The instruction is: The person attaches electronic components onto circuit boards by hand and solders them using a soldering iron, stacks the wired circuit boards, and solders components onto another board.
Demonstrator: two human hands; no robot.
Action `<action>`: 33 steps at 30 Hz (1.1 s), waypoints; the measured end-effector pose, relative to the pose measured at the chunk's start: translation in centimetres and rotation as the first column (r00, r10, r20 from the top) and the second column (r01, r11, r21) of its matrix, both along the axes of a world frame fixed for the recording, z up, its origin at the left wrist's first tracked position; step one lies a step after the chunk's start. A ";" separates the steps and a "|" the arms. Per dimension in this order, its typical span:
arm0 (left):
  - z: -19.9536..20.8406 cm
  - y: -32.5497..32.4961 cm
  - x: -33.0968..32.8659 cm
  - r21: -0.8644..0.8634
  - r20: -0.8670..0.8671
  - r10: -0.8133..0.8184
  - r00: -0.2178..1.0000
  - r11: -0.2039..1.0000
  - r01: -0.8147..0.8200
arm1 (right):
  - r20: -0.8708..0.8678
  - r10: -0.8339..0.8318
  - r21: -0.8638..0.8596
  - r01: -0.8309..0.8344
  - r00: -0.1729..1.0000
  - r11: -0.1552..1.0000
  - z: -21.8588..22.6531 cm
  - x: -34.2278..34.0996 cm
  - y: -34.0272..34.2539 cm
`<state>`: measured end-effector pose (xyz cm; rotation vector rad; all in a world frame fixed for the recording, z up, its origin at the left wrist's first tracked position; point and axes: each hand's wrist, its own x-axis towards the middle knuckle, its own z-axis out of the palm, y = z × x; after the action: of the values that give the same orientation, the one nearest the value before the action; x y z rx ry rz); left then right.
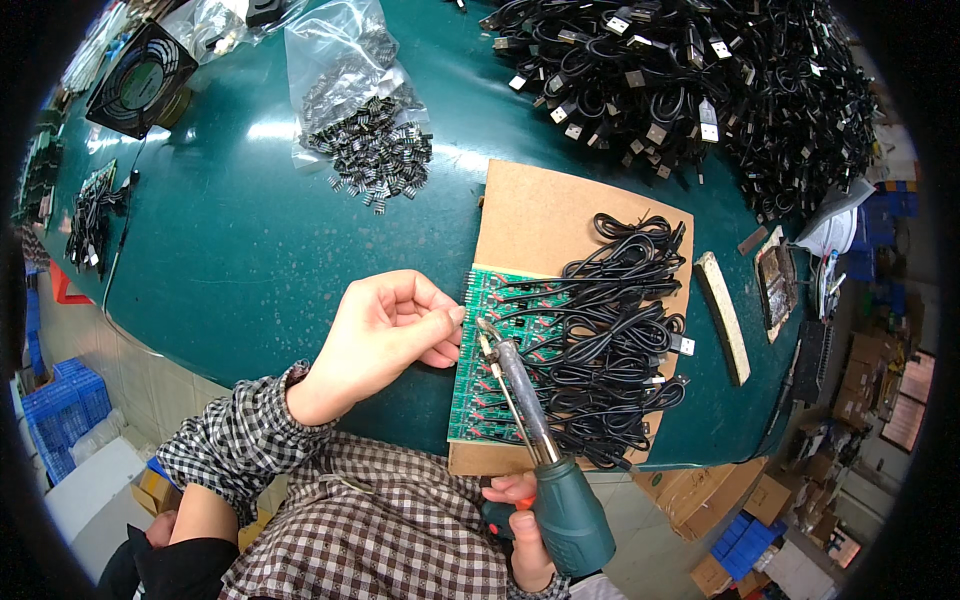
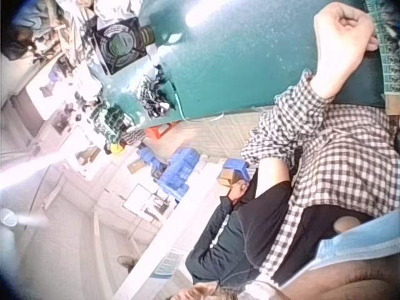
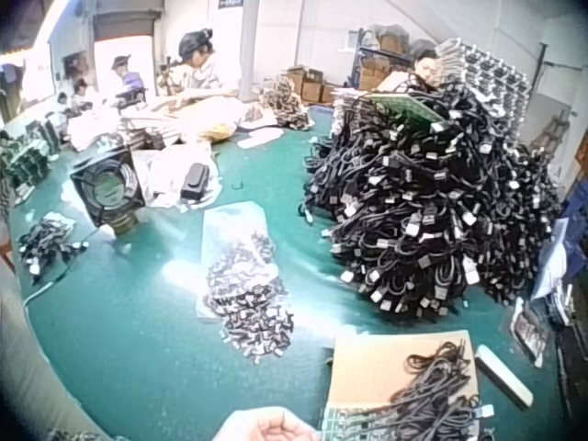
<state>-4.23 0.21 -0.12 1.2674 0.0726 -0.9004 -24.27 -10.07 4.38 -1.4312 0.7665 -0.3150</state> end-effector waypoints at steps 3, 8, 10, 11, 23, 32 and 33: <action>0.0 0.0 0.0 -0.001 0.000 -0.001 1.000 1.000 0.001 | 0.003 -0.012 0.029 0.012 1.000 1.000 0.1 0.0 0.0; 0.0 0.1 0.0 -0.006 -0.004 0.000 1.000 1.000 0.000 | -0.009 0.013 0.056 -0.013 1.000 0.998 0.0 0.1 -0.1; 0.0 0.0 -0.1 -0.012 -0.010 0.004 1.000 1.000 -0.004 | -0.003 0.020 0.044 -0.020 1.000 0.999 -0.1 0.1 -0.1; 0.0 0.0 -0.1 -0.012 -0.010 0.004 1.000 1.000 -0.004 | -0.003 0.020 0.044 -0.020 1.000 0.999 -0.2 0.1 -0.1; 0.0 0.1 0.0 -0.009 -0.008 0.010 1.000 1.000 -0.010 | 0.003 -0.001 0.069 0.001 1.000 0.998 0.1 0.0 -0.1; -0.1 0.1 -0.1 -0.014 -0.010 0.009 1.000 1.000 -0.010 | -0.037 -0.024 0.060 0.026 0.999 0.998 0.4 0.4 0.2; 0.0 0.1 0.0 -0.013 -0.010 0.009 1.000 1.000 -0.009 | -0.036 -0.024 0.057 0.026 0.999 0.998 0.5 0.4 0.2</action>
<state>-4.28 0.28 -0.15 1.2497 0.0804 -0.8986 -23.85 -9.90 4.84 -1.3773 0.8170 -0.2856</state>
